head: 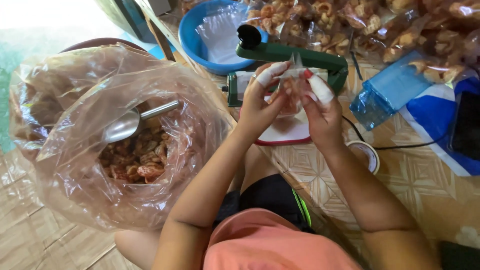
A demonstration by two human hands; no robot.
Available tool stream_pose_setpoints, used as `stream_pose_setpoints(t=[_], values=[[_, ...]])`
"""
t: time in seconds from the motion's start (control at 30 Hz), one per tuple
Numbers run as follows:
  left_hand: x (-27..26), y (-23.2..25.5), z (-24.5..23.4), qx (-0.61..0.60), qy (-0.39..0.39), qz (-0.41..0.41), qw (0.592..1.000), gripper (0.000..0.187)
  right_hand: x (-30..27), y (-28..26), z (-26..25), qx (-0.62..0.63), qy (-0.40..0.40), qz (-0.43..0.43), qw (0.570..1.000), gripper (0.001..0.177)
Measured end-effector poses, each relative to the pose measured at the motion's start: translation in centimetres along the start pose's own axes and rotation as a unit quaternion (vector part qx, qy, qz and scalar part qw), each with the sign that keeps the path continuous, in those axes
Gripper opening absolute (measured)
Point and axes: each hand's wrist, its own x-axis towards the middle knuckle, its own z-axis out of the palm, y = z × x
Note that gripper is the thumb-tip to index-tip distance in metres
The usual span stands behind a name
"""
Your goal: Manually packaging chicharron by scooping them into small plastic bags and sealing the bags with a heat sealer.
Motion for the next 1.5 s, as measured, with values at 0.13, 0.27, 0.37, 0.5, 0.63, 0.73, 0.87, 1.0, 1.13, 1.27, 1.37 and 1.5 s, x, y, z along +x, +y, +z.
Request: stream_pose_setpoints(t=[0.13, 0.27, 0.37, 0.5, 0.63, 0.73, 0.87, 1.0, 1.13, 1.27, 1.37, 1.5], values=[[0.3, 0.0, 0.8, 0.006, 0.001, -0.020, 1.000, 0.037, 0.5, -0.1, -0.5, 0.018, 0.003, 0.034, 0.999, 0.040], [0.1, 0.5, 1.4, 0.031, 0.012, -0.024, 0.999, 0.029, 1.2, -0.8, -0.6, -0.050, 0.017, 0.036, 0.998, 0.038], [0.2, 0.7, 1.0, 0.020, 0.040, -0.002, 0.999, 0.027, 1.9, -1.2, -1.0, -0.073, 0.029, 0.026, 0.997, 0.036], [0.3, -0.4, 0.6, -0.084, 0.062, 0.001, 0.995, 0.031, 2.3, -1.1, -2.1, -0.067, 0.033, 0.019, 0.997, 0.039], [0.0, 0.2, -0.5, -0.133, -0.089, 0.000, 0.987, 0.073, 2.2, -1.7, -2.3, -0.013, 0.010, 0.093, 0.996, 0.043], [-0.7, -0.2, 0.1, -0.104, -0.131, -0.043, 0.985, 0.113, 2.3, -2.0, -2.3, -0.046, 0.002, 0.085, 0.995, 0.042], [-1.1, 0.9, 0.8, -0.034, -0.109, -0.083, 0.990, 0.092, 2.7, -2.9, -2.9, -0.027, 0.002, 0.026, 0.999, 0.045], [-0.7, 2.1, 1.2, 0.243, -0.079, 0.005, 0.967, 0.082, 3.5, -6.0, -3.2, -0.201, -0.066, -0.090, 0.973, 0.060], [-1.1, 1.4, 1.2, 0.306, -0.101, 0.064, 0.944, 0.083, 4.5, -6.9, -2.2, -0.248, -0.086, -0.103, 0.960, 0.060], [-1.1, 0.5, 0.2, 0.199, -0.098, -0.011, 0.975, 0.085, 4.4, -5.1, -2.7, -0.193, -0.087, -0.079, 0.974, 0.046], [-1.4, -0.7, -0.2, 0.071, -0.094, -0.082, 0.990, 0.086, 3.7, -2.5, -3.9, -0.087, -0.040, -0.047, 0.994, 0.041], [-1.5, -1.7, -0.6, -0.107, -0.047, -0.141, 0.983, 0.059, 2.5, -0.9, -2.3, 0.102, 0.028, 0.152, 0.983, 0.065]])
